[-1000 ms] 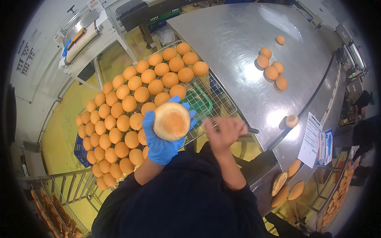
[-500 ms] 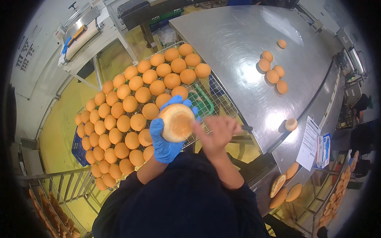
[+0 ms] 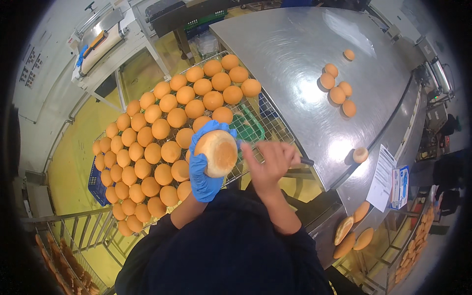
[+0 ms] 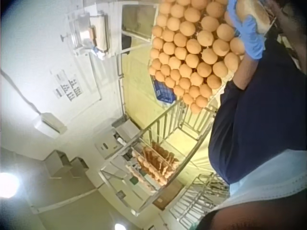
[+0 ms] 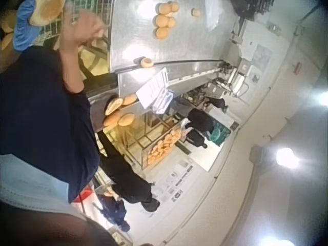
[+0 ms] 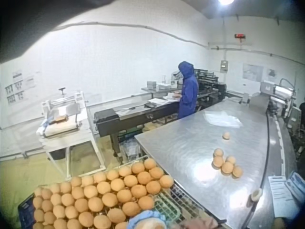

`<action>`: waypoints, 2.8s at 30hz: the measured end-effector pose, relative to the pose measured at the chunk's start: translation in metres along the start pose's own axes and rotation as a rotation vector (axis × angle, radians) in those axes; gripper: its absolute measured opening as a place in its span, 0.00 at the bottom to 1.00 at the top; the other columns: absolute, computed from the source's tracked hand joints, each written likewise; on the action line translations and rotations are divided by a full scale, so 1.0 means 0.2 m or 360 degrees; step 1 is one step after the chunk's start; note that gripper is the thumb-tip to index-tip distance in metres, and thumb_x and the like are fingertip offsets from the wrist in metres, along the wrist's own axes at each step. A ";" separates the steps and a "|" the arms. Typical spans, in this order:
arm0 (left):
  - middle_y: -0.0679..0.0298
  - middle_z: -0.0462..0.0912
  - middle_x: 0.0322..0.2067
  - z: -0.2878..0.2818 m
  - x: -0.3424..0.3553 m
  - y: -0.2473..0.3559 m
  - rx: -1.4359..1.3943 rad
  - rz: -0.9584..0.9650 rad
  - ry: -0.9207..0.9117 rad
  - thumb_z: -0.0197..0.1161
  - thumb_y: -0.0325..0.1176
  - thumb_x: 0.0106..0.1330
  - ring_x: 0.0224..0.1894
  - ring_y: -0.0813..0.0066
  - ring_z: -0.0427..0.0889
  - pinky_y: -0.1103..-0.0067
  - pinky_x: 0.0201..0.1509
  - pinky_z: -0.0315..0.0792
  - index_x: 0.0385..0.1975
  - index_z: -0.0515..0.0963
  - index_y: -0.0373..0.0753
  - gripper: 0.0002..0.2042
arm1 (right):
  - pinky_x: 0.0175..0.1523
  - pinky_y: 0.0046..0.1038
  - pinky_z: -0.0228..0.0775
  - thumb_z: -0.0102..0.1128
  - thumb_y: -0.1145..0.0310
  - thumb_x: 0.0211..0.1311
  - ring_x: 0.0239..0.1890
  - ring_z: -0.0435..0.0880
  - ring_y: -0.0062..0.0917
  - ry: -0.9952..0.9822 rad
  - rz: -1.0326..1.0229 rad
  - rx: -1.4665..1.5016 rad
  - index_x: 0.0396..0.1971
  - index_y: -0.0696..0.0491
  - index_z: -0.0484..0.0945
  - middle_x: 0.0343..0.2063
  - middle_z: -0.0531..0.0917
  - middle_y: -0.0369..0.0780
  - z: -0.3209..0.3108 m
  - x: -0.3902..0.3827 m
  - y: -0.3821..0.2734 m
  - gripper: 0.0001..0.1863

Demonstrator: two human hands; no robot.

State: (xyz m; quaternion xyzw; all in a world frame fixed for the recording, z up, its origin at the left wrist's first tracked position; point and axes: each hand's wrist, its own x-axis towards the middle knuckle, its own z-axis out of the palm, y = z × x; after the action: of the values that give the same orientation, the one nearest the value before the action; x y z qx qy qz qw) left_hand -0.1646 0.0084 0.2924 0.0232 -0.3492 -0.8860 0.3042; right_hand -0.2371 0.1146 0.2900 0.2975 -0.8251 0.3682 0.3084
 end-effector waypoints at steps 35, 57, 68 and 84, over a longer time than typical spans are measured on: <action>0.53 0.73 0.47 0.04 0.03 0.08 -0.0512 -0.0825 0.0130 0.49 0.55 0.61 0.48 0.62 0.75 0.66 0.51 0.72 0.55 0.64 0.35 0.30 | 0.44 0.30 0.47 0.71 0.58 0.37 0.32 0.68 0.24 -0.0181 -0.0339 0.0078 0.19 0.46 0.76 0.19 0.73 0.29 -0.15 0.03 0.10 0.13; 0.51 0.69 0.53 -0.08 0.86 -1.06 0.2096 -0.0683 -0.0394 0.49 0.54 0.62 0.56 0.56 0.66 0.69 0.63 0.56 0.54 0.65 0.35 0.29 | 0.43 0.29 0.53 0.67 0.61 0.49 0.27 0.68 0.23 -0.0061 0.0857 -0.0577 0.18 0.52 0.76 0.16 0.74 0.31 -0.29 -0.30 1.04 0.12; 0.57 0.70 0.40 -0.41 0.54 -0.99 0.3089 0.0135 -0.1032 0.57 0.43 0.54 0.43 0.59 0.69 0.67 0.45 0.69 0.41 0.72 0.41 0.18 | 0.46 0.33 0.53 0.67 0.60 0.46 0.32 0.70 0.28 -0.0199 0.0907 -0.0549 0.22 0.51 0.77 0.18 0.75 0.33 -0.23 -0.28 1.19 0.11; 0.54 0.71 0.50 0.03 0.07 0.03 -0.0199 -0.0406 0.0378 0.51 0.52 0.61 0.55 0.54 0.69 0.58 0.57 0.66 0.55 0.63 0.31 0.31 | 0.42 0.30 0.48 0.71 0.61 0.37 0.30 0.68 0.25 -0.0264 -0.0225 0.0146 0.18 0.47 0.76 0.18 0.73 0.30 0.12 0.06 0.26 0.12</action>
State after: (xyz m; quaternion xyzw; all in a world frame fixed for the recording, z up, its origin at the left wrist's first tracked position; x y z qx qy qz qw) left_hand -0.1741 0.0013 0.3033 0.1529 -0.2494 -0.9283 0.2295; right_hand -0.2887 0.1214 0.2638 0.3983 -0.8070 0.3571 0.2504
